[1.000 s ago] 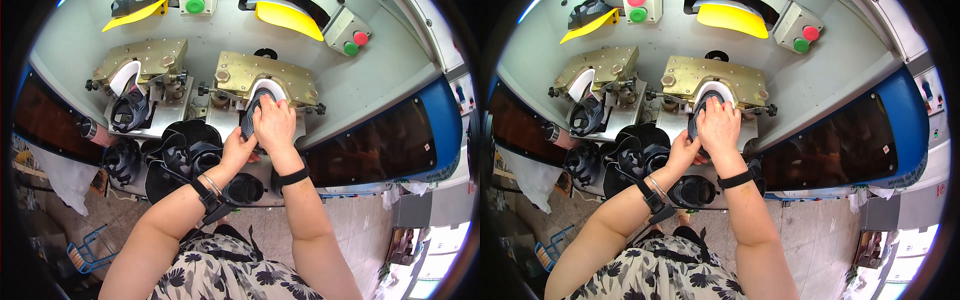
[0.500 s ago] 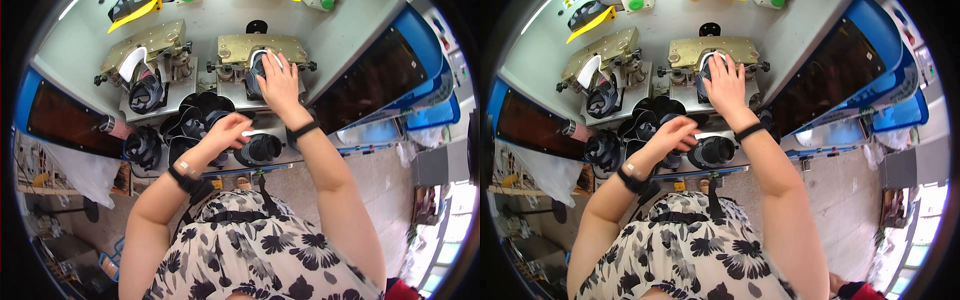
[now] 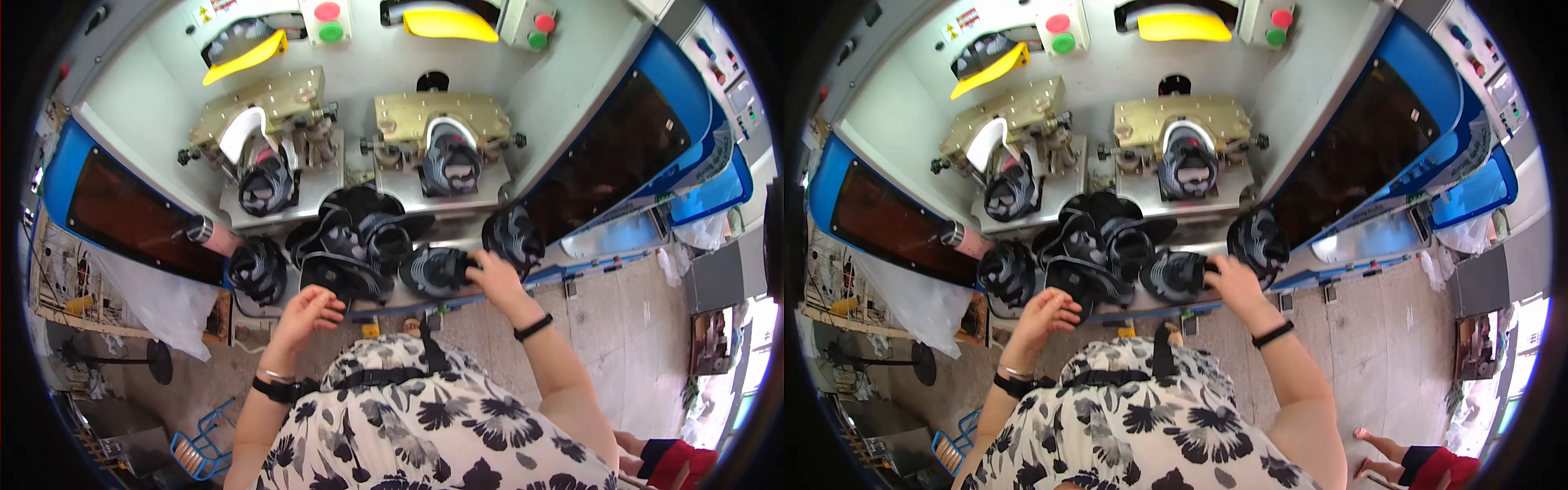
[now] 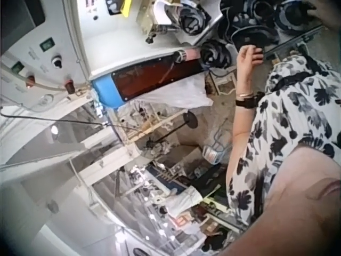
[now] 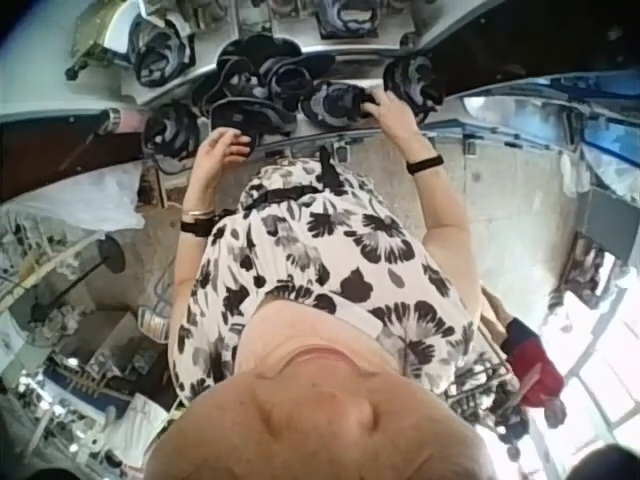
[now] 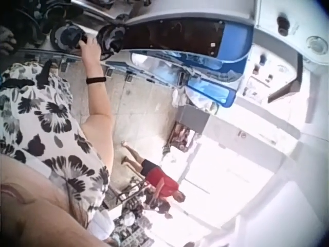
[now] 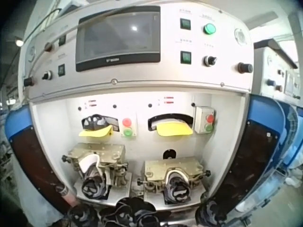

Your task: The recorder is placing shoe uppers onto a toe-lasting machine and activating the cycle to shape the front of the shoes.

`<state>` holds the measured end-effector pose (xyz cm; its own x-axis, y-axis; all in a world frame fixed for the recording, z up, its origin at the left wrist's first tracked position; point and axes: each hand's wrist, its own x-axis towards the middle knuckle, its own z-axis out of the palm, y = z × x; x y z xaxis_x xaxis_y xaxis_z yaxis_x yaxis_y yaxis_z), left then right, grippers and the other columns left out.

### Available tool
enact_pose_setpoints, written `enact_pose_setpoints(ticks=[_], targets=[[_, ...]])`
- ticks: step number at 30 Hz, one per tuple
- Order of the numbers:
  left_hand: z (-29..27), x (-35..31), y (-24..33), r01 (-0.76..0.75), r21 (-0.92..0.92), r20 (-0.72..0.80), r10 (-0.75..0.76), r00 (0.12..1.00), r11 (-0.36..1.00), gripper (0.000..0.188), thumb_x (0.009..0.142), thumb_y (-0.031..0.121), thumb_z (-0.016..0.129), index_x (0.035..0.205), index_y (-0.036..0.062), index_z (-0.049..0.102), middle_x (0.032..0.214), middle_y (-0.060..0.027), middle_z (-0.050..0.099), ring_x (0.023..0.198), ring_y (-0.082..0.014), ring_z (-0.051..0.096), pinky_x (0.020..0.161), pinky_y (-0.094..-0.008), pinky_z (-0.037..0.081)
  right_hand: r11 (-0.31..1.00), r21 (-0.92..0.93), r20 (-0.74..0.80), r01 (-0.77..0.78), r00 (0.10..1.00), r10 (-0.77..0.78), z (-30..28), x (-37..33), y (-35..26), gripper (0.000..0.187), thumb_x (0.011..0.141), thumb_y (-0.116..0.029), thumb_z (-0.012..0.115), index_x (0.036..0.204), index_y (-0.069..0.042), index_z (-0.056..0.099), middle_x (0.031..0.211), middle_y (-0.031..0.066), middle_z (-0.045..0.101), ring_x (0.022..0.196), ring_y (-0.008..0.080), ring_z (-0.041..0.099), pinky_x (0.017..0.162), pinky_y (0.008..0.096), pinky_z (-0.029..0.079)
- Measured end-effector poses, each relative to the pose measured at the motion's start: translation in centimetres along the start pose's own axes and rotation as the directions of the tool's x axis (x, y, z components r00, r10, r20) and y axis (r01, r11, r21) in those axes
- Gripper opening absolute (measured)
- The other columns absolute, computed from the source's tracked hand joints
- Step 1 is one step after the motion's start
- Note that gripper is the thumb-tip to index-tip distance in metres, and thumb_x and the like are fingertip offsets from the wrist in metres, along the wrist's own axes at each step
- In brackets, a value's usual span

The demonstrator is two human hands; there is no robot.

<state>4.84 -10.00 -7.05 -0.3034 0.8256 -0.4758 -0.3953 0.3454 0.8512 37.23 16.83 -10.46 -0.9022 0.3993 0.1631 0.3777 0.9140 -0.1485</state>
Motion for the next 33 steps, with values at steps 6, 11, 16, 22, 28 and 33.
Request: enact_pose_setpoints(ticks=[6,11,16,22,28,33], targets=[[-2.0,-1.2,0.1,-0.028,0.024,-0.069,0.03,0.997,0.999,0.021,0.102,0.025,0.052,0.107,0.0054,0.057,0.101,-0.0126,0.069,0.082,-0.0193,0.07,0.068,-0.0291,0.058,0.946,0.322,-0.061,0.031,0.998,-0.012,-13.8,1.4,-5.7,0.021,0.077,-0.008,0.072,0.094,-0.009,0.061,0.095,0.0059,0.063,0.079,0.0285,0.065,0.064,0.036,0.053],[-1.2,-2.0,0.5,-0.068,0.015,-0.096,0.069,0.993,0.998,0.021,0.102,0.024,0.051,0.105,0.0049,0.057,0.101,-0.0149,0.068,0.082,-0.0217,0.07,0.067,-0.0295,0.058,0.998,-0.009,-0.664,0.056,0.746,-0.048,-22.8,9.8,-4.0,0.019,0.077,-0.005,0.071,0.093,-0.011,0.062,0.091,0.0094,0.058,0.079,0.0318,0.063,0.064,0.039,0.051],[-1.7,-3.4,0.2,-0.147,0.031,-0.12,0.15,0.981,0.989,0.021,0.102,0.025,0.052,0.105,0.004,0.057,0.101,-0.0159,0.069,0.082,-0.0224,0.071,0.068,-0.0298,0.058,0.999,0.001,-0.687,0.046,0.726,-0.032,-26.0,21.3,3.8,0.013,0.089,-0.017,0.062,0.101,-0.013,0.062,0.095,0.0104,0.06,0.086,0.0328,0.062,0.07,0.0414,0.05],[-4.5,-6.4,-3.0,-0.19,-0.072,-0.27,0.164,0.949,0.979,0.022,0.102,0.024,0.052,0.107,0.0026,0.056,0.1,-0.0162,0.069,0.081,-0.023,0.071,0.064,-0.0306,0.058,0.994,0.042,-0.626,-0.1,0.773,0.104,-24.8,32.1,9.6,0.022,0.086,-0.018,0.066,0.107,-0.014,0.063,0.103,0.0107,0.062,0.093,0.0318,0.063,0.082,0.0416,0.05],[-6.5,-10.5,-6.4,-0.215,-0.166,-0.518,0.101,0.849,0.962,0.024,0.103,0.025,0.049,0.106,0.0014,0.053,0.096,-0.0177,0.067,0.08,-0.028,0.07,0.064,-0.0372,0.06,0.974,0.222,-0.964,-0.039,0.142,0.225,-21.4,32.3,6.2,0.043,0.087,-0.02,0.067,0.123,-0.003,0.049,0.123,0.023,0.051,0.112,0.0409,0.054,0.093,0.0459,0.047],[-6.0,-12.4,-6.3,-0.192,-0.193,-0.539,0.059,0.84,0.962,0.052,0.091,0.035,0.069,0.129,0.0039,0.052,0.108,-0.0235,0.065,0.088,-0.0369,0.066,0.079,-0.0441,0.056,0.8,0.511,-0.806,-0.315,0.148,0.573,-16.0,29.0,12.0,0.026,0.078,-0.003,0.057,0.104,-0.004,0.052,0.15,0.0322,0.029,0.126,0.0433,0.048,0.096,0.0462,0.047]])
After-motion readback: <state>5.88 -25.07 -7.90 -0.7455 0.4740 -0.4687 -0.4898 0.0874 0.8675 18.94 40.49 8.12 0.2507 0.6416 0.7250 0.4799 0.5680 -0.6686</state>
